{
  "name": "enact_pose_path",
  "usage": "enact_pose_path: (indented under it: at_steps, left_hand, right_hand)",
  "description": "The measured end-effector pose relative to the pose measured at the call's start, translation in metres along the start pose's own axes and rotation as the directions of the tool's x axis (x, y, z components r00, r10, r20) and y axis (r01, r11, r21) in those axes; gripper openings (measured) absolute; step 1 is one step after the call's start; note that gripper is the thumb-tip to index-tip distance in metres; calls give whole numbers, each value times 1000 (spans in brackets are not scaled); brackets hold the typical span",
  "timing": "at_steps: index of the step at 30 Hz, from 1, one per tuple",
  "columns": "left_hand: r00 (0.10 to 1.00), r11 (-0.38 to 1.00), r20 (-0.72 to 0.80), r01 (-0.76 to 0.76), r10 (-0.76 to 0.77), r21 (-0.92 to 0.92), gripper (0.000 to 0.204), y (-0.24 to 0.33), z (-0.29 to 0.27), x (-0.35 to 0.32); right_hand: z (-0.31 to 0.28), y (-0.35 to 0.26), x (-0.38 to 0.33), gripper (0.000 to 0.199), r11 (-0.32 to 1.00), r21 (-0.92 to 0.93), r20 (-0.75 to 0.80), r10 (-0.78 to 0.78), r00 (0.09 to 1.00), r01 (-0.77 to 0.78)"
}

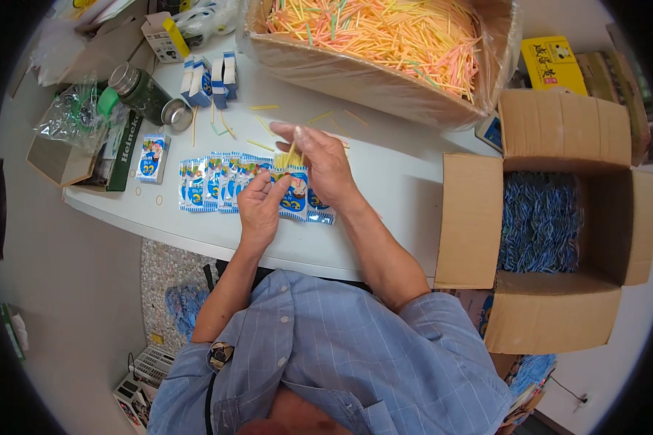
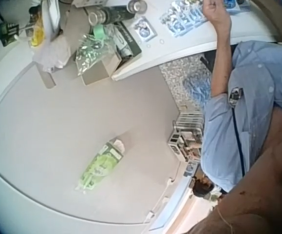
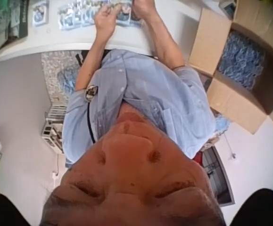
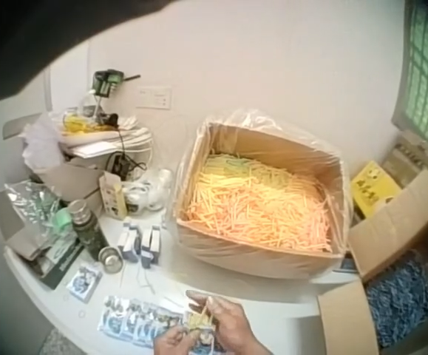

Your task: Packing small wooden sticks into blue and white packets on a workstation.

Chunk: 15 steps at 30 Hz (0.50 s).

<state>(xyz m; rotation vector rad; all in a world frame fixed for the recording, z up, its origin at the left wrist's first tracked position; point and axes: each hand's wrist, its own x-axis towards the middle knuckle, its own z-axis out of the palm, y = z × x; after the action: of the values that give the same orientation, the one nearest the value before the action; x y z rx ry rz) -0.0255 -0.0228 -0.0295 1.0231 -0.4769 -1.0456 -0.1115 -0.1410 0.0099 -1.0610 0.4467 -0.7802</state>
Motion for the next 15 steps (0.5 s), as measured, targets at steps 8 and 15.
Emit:
enact_pose_path:
  at_steps: [8, 15]
  left_hand:
    - [1000, 998, 2, 1, -1, -65, 15, -1, -3, 0]
    - [994, 995, -41, -98, 97, -4, 20, 2, -16, -5]
  right_hand:
    - [0, -4, 10, 43, 994, 102, 67, 30, 997, -37]
    - [-36, -15, 34, 31, 788, -616, -175, -166, 970, 24]
